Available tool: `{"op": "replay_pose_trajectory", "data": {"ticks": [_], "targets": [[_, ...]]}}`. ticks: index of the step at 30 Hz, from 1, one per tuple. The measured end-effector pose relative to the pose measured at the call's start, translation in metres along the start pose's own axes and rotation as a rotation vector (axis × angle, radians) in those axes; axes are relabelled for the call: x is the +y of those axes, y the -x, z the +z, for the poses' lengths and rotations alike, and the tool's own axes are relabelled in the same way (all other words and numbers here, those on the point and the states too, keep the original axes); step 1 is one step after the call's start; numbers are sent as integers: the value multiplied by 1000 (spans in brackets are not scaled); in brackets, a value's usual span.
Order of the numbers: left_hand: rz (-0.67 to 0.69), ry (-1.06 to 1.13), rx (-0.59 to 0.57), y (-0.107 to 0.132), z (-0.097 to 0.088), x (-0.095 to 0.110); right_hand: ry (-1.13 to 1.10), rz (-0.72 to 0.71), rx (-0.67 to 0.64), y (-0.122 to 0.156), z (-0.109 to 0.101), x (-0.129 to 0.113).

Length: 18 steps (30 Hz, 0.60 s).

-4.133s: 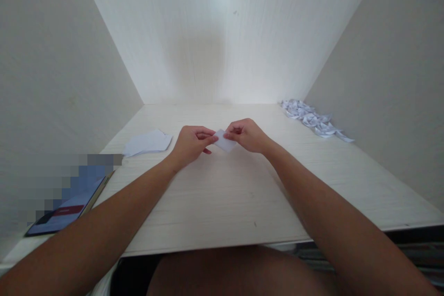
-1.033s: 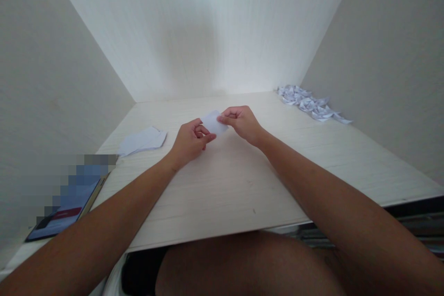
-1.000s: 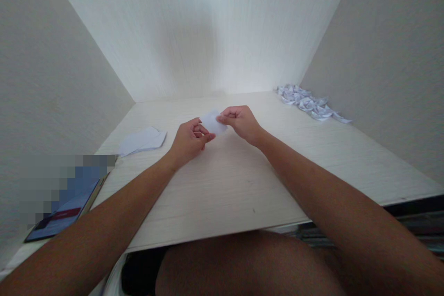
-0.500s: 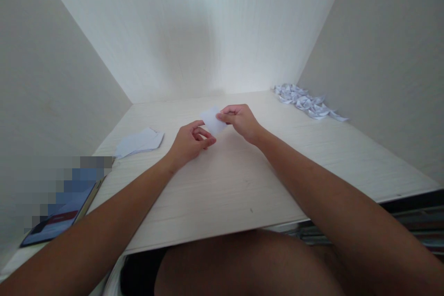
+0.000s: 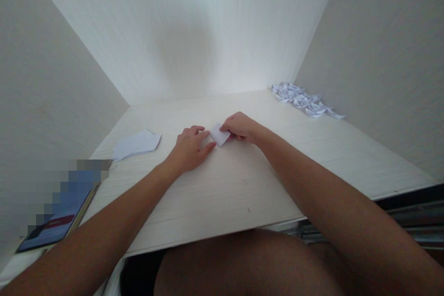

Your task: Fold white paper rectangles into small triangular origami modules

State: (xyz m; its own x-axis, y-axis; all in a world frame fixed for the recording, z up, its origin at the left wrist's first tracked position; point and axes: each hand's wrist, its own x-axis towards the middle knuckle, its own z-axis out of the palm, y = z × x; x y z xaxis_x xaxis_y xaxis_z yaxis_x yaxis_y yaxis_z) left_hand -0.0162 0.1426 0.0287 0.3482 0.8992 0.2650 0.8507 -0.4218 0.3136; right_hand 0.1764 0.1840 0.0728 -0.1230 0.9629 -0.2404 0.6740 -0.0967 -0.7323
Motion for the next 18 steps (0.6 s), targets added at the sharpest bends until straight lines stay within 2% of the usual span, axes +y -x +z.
{"op": "replay_pose_trajectory", "data": {"ticks": [7,13,18], "targets": [[58,-202,-107,4,-3,9,289,-69,3,7,-4,-6],[69,-288,-118,7,-2,16,444,-110,16,0,2,-3],[90,-322,-105,8,-1,19,509,-86,53,-9,10,-3]]}}
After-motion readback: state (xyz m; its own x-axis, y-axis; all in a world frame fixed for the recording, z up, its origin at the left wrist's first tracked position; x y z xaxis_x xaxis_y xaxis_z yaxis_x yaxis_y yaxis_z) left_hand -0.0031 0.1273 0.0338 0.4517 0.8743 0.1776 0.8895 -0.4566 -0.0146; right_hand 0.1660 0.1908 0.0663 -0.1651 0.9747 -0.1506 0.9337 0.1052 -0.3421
